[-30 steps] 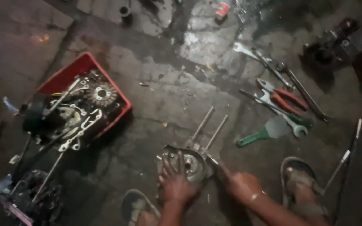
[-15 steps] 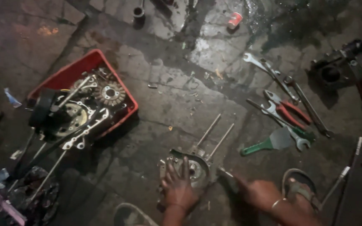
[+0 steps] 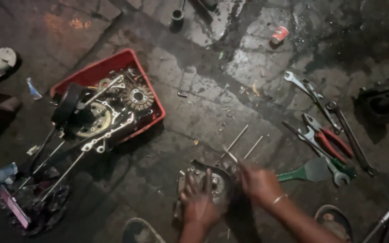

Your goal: Cleaning and repairing parts of a motorcycle engine on a workshop floor.

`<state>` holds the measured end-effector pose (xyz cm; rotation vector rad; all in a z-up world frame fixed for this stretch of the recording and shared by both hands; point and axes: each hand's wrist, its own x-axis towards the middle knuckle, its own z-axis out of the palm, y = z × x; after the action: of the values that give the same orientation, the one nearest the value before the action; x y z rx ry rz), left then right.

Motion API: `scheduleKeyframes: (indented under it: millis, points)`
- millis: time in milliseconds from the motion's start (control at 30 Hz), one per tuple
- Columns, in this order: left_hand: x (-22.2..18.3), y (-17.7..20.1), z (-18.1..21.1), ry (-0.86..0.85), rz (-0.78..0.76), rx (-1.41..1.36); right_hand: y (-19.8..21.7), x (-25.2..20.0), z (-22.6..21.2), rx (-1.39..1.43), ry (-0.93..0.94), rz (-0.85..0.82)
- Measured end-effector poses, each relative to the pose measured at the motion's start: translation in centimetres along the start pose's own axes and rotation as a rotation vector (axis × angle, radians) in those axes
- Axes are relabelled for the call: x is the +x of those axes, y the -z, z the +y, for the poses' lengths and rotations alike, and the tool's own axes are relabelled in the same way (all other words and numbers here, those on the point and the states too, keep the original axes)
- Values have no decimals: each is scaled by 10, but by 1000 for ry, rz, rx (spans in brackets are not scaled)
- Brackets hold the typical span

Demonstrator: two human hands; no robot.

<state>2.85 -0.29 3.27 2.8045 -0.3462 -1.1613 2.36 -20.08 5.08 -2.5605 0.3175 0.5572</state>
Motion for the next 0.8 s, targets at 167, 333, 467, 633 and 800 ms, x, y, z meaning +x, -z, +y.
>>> scheduleKeyframes:
  millis: [167,333,467,633,800]
  points:
    - [-5,3,1,9,-54,62,-45,12,46,-59,49,-80]
    - [17,-38,-13,-72,-87,71,-53,-51,182,-345,-17,-560]
    - [4,8,2,1,-27,57,-1,-42,166,-337,27,-452]
    - [1,-7,-2,27,-16,79,21,9,46,-251,152,-228]
    - [8,-20,-5,-16,122,91,-33,-4,66,-277,172,-333]
